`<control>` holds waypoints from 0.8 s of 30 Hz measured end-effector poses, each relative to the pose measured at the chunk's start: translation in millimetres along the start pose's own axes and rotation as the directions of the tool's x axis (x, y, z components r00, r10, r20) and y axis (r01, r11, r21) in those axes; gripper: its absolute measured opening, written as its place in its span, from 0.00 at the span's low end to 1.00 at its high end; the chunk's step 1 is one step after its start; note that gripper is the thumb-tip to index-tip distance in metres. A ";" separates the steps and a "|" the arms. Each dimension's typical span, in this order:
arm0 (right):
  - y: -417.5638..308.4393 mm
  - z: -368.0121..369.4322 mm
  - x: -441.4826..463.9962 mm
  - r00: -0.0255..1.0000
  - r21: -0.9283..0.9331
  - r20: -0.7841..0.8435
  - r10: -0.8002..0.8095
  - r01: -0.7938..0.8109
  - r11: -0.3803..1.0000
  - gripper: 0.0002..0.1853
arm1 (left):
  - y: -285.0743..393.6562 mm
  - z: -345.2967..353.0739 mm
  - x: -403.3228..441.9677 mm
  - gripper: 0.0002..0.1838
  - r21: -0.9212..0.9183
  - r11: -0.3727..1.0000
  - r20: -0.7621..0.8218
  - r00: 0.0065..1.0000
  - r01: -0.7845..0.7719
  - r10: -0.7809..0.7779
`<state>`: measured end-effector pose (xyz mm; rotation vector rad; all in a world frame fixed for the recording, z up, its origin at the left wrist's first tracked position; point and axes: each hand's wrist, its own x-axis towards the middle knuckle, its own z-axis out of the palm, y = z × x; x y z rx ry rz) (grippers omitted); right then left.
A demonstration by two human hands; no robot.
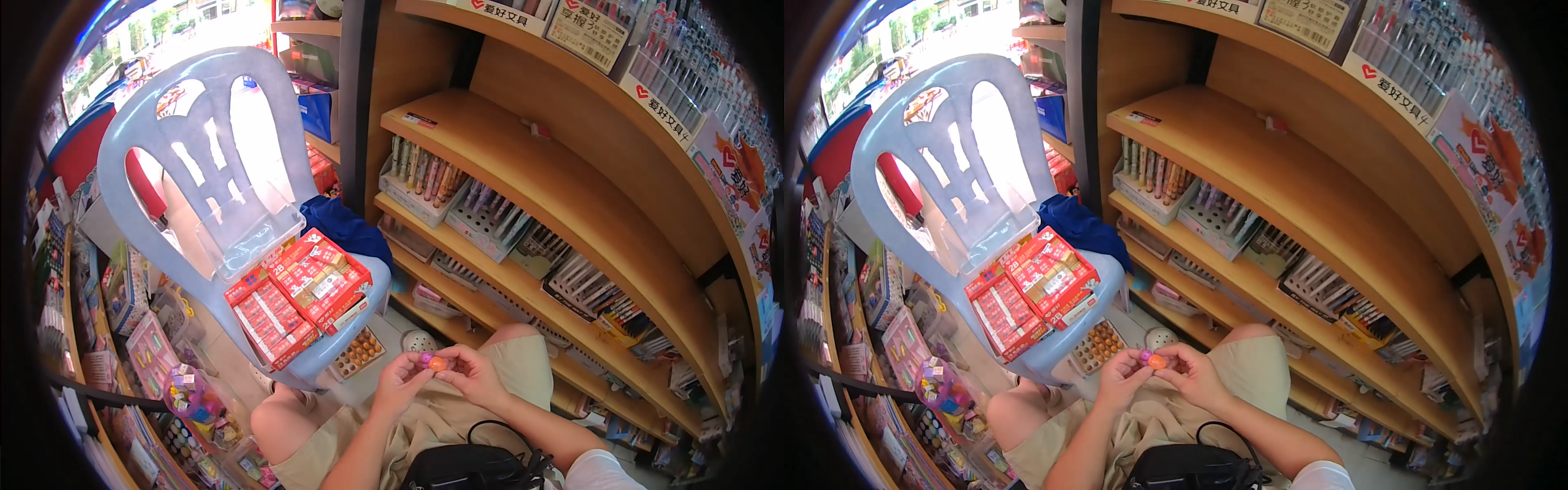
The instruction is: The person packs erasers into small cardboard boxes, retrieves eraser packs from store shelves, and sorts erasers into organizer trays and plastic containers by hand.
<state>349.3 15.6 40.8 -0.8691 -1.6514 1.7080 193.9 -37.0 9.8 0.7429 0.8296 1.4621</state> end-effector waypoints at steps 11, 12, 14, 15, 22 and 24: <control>-21.4 -0.4 -1.8 0.996 -0.199 -0.042 -0.082 0.072 0.977 0.19 | -0.7 0.3 0.8 0.15 0.003 1.000 0.068 0.997 0.026 -0.026; -22.2 -1.4 -3.2 0.997 -0.187 -0.042 -0.066 0.057 0.981 0.20 | 0.9 0.8 -0.3 0.15 -0.009 0.999 0.055 0.997 0.046 -0.045; -24.0 -6.1 -3.8 0.999 -0.111 -0.041 -0.034 0.029 0.993 0.20 | 3.7 4.1 -0.2 0.15 -0.035 0.997 0.041 0.997 0.074 -0.073; -23.5 -9.5 -4.2 0.999 -0.044 -0.037 -0.015 0.013 0.999 0.20 | 3.7 4.4 0.5 0.15 -0.026 0.998 0.043 0.997 0.065 -0.063; -115.7 -56.2 25.1 0.978 -0.018 -0.122 -0.170 0.169 0.986 0.19 | -1.4 -0.6 -1.0 0.13 0.032 0.997 0.014 0.997 0.077 -0.077; -158.8 -72.8 39.5 0.944 -0.103 -0.256 -0.209 0.188 0.977 0.18 | -2.5 -0.8 -2.2 0.13 0.034 0.996 0.001 0.996 0.088 -0.088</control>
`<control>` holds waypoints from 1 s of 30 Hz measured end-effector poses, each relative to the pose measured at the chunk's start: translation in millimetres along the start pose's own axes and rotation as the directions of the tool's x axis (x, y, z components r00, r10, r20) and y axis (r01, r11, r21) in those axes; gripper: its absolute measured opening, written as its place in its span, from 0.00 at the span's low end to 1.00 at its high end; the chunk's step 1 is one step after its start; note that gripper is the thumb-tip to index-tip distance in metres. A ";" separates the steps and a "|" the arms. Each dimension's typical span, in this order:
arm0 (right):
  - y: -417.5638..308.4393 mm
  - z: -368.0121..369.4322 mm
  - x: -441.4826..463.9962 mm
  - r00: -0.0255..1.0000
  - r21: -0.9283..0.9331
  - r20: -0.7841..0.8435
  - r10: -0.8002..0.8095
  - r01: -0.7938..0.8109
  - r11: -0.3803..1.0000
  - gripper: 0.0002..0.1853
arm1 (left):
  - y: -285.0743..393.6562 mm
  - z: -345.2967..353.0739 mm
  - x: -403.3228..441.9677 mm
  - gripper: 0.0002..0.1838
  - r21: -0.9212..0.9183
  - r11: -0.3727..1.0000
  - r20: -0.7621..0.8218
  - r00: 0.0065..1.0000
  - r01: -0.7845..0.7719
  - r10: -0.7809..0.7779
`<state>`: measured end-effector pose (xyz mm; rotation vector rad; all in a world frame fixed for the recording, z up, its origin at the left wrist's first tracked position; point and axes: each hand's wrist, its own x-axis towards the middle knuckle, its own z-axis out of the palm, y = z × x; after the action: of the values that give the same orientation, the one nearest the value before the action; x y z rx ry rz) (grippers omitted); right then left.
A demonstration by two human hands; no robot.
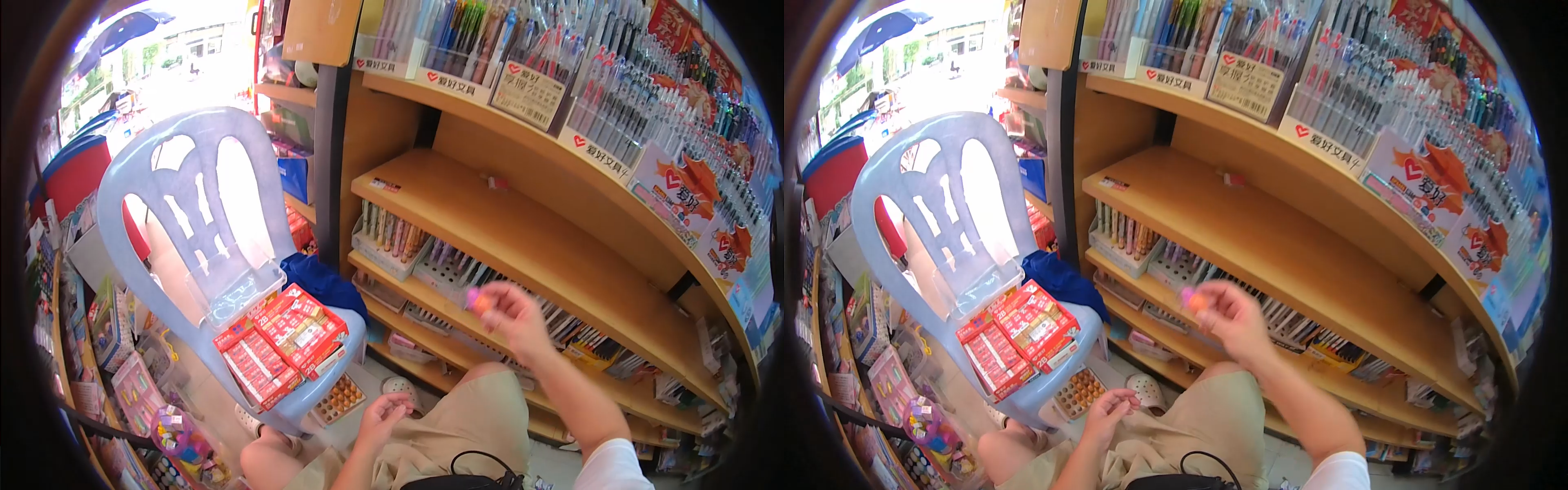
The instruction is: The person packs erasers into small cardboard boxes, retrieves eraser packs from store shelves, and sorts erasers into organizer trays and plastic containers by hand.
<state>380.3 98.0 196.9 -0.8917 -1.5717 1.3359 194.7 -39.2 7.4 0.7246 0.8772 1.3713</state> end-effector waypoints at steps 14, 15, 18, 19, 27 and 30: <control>21.3 -189.4 240.8 0.738 -0.560 -0.596 -0.315 -0.100 0.823 0.11 | -4.0 -11.5 1.4 0.12 0.007 1.000 -0.118 0.993 0.009 -0.009; 26.1 -199.4 240.4 0.747 -0.633 -0.584 -0.319 -0.172 0.755 0.11 | -0.3 -7.8 2.8 0.12 0.009 1.000 -0.130 0.991 0.019 -0.018; 19.5 -199.9 215.3 0.772 -0.726 -0.565 -0.291 -0.298 0.619 0.12 | -3.2 -1.4 11.9 0.11 0.022 1.000 -0.157 0.988 0.011 -0.008; 19.1 -200.9 206.0 0.776 -0.698 -0.573 -0.265 -0.292 0.653 0.12 | 0.7 7.0 13.7 0.10 0.021 1.000 -0.174 0.985 0.011 -0.007; -26.3 -314.4 49.9 0.645 -0.888 -0.457 -0.613 -0.291 0.356 0.12 | -102.3 10.9 31.5 0.04 0.025 0.983 -0.286 0.944 0.183 -0.168; -33.4 -392.8 -35.9 0.582 -0.885 -0.438 -0.685 -0.414 0.214 0.11 | -144.8 4.9 23.0 0.08 0.254 0.942 -0.234 0.959 0.221 -0.161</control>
<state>758.9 203.5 244.1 -1.6948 -1.4723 -0.6391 272.6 -28.1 -116.4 0.6925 1.2950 1.1751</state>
